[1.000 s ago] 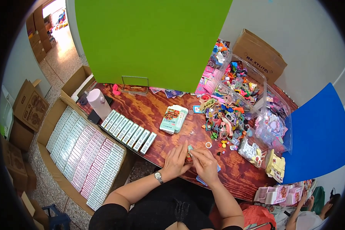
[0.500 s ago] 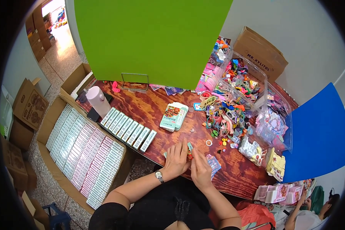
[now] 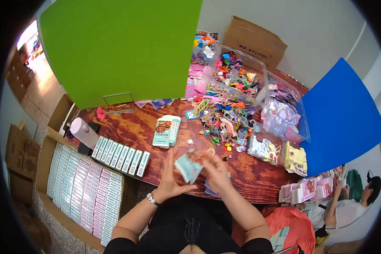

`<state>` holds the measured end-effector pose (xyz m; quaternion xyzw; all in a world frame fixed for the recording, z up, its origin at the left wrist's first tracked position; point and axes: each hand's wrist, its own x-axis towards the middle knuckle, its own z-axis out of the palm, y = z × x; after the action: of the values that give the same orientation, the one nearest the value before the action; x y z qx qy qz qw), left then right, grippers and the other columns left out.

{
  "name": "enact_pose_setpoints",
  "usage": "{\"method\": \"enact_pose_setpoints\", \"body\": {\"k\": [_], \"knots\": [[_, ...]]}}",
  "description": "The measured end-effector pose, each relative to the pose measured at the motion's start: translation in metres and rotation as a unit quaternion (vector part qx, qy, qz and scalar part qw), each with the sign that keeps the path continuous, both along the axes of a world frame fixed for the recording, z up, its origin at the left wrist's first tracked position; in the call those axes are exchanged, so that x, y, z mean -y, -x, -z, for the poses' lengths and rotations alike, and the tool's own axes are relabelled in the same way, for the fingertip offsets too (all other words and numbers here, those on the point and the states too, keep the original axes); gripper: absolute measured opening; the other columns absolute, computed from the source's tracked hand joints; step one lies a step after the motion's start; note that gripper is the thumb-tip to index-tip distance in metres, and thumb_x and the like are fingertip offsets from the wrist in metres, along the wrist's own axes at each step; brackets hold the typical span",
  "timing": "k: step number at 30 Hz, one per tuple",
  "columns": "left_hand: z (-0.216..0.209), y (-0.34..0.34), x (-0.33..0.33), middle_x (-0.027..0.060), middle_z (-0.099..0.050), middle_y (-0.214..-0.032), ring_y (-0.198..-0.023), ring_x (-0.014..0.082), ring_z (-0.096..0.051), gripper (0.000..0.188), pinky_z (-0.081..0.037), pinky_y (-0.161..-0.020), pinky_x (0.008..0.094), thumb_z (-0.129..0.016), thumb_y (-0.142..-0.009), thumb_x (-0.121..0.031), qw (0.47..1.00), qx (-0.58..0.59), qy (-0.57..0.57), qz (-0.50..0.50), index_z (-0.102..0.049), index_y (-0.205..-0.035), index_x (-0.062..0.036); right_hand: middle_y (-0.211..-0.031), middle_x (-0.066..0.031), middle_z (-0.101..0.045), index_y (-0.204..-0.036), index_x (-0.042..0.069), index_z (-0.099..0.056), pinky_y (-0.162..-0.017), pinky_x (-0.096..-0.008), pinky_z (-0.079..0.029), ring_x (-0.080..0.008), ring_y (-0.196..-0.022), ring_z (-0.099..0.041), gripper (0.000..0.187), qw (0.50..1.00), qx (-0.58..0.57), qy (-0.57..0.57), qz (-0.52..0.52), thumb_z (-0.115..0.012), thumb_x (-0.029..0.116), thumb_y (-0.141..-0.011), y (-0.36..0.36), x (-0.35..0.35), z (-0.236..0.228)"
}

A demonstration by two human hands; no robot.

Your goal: Packing small colorful toy items into white plastic containers at a table.

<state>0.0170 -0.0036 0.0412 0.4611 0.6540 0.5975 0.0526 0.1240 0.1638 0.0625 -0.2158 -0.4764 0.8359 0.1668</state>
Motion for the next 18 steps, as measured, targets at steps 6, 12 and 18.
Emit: {"method": "enact_pose_setpoints", "body": {"k": [6,12,18], "knots": [[0.013,-0.005,-0.021,0.0196,-0.057,-0.134,-0.116,0.0286,-0.063,0.092,-0.053,-0.096,0.0380,-0.094,-0.066,-0.022,0.998,0.040,-0.022,-0.053,-0.045,-0.140,0.0007,-0.119,-0.0070,-0.068,-0.137,0.004,-0.058,-0.087,-0.0289,-0.053,-0.0138,-0.100,-0.065,0.038,0.989,0.041,-0.126,-0.062,-0.061,0.015,-0.101,-0.007,-0.007,0.020],[0.045,0.002,-0.018,0.0175,-0.061,-0.120,-0.109,0.0304,-0.064,0.078,-0.053,-0.091,0.0395,-0.094,-0.066,-0.023,0.988,0.133,0.032,-0.076,-0.052,-0.128,0.0001,-0.100,-0.0110,-0.074,-0.117,0.002,-0.068,-0.071,-0.0313,-0.055,-0.0184,-0.077,-0.070,0.025,0.825,0.153,-0.525,0.141,-0.067,0.011,-0.094,-0.008,-0.130,0.032],[0.030,-0.010,-0.024,0.0178,-0.060,-0.118,-0.107,0.0346,-0.062,0.078,-0.051,-0.090,0.0433,-0.093,-0.067,-0.027,0.994,0.010,0.060,-0.089,-0.051,-0.127,0.0000,-0.100,-0.0084,-0.065,-0.111,0.013,-0.070,-0.075,-0.0433,-0.055,-0.0309,-0.089,-0.066,0.027,0.592,0.145,-0.776,0.164,-0.068,0.005,-0.085,0.031,-0.163,0.044]]}}
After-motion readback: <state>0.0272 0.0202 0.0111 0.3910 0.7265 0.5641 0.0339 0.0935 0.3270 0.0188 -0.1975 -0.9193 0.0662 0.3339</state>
